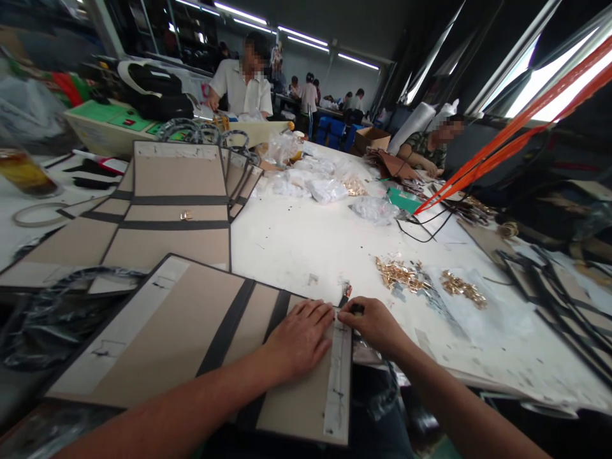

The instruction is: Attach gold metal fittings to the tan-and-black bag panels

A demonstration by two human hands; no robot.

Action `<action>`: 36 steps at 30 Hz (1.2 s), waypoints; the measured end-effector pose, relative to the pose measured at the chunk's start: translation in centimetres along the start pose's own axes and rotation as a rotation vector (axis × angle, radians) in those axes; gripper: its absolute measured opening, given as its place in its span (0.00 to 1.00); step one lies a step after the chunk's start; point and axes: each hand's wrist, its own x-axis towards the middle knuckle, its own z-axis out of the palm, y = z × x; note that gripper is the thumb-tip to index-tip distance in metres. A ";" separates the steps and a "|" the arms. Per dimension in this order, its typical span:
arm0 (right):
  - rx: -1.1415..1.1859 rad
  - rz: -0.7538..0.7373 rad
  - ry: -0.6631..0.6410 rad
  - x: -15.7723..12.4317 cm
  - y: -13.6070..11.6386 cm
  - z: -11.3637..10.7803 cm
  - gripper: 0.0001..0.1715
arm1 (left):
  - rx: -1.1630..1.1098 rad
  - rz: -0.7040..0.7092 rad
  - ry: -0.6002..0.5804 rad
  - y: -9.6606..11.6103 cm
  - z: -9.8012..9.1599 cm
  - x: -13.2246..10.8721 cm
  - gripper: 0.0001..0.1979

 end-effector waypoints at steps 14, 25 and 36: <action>-0.145 -0.001 -0.050 0.5 0.1 0.4 0.15 | -0.056 -0.015 0.010 -0.1 0.2 -0.2 0.30; -0.312 -0.003 -0.030 0.2 -0.3 0.3 0.08 | -0.066 -0.023 -0.016 0.1 -0.2 0.1 0.29; -0.197 0.046 0.044 -1.0 0.1 -0.6 0.09 | -0.066 -0.022 -0.013 0.1 -0.1 0.2 0.29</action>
